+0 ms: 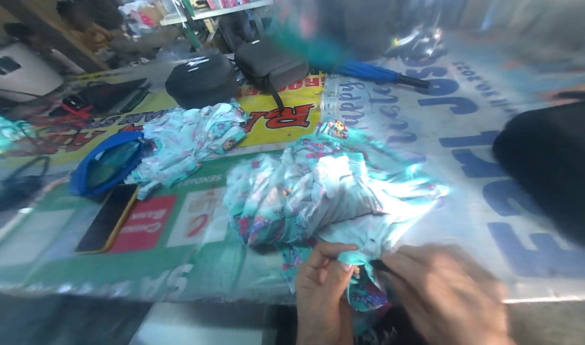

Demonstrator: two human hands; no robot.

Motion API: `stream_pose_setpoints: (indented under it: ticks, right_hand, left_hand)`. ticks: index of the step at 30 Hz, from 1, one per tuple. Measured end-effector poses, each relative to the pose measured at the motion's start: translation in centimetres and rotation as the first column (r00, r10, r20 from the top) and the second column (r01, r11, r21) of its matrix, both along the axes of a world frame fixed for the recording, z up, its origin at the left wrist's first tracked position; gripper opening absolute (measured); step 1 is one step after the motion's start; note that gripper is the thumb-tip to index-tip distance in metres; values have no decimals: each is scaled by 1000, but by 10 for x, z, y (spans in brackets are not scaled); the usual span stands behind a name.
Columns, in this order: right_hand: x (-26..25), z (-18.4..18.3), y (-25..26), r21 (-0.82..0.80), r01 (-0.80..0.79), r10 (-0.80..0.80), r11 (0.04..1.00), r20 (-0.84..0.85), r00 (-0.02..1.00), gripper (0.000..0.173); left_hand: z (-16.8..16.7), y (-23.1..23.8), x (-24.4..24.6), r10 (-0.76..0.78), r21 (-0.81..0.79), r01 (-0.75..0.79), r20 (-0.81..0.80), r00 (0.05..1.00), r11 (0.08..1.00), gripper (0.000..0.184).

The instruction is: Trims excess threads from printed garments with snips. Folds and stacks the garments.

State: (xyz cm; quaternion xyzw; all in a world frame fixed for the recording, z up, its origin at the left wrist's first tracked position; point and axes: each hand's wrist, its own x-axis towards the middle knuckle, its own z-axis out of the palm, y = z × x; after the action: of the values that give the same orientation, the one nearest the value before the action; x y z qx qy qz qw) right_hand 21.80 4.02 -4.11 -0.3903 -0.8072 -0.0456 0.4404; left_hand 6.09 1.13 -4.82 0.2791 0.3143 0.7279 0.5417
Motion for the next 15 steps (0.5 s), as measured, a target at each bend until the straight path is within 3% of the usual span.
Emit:
stream_pose_setpoints:
  ticks: [15]
  right_hand:
    - [1,0,0,-28,-24,23,999,-34,999,13]
  left_hand:
    - [-1,1,1,-3,34,5,-63,998,999,13]
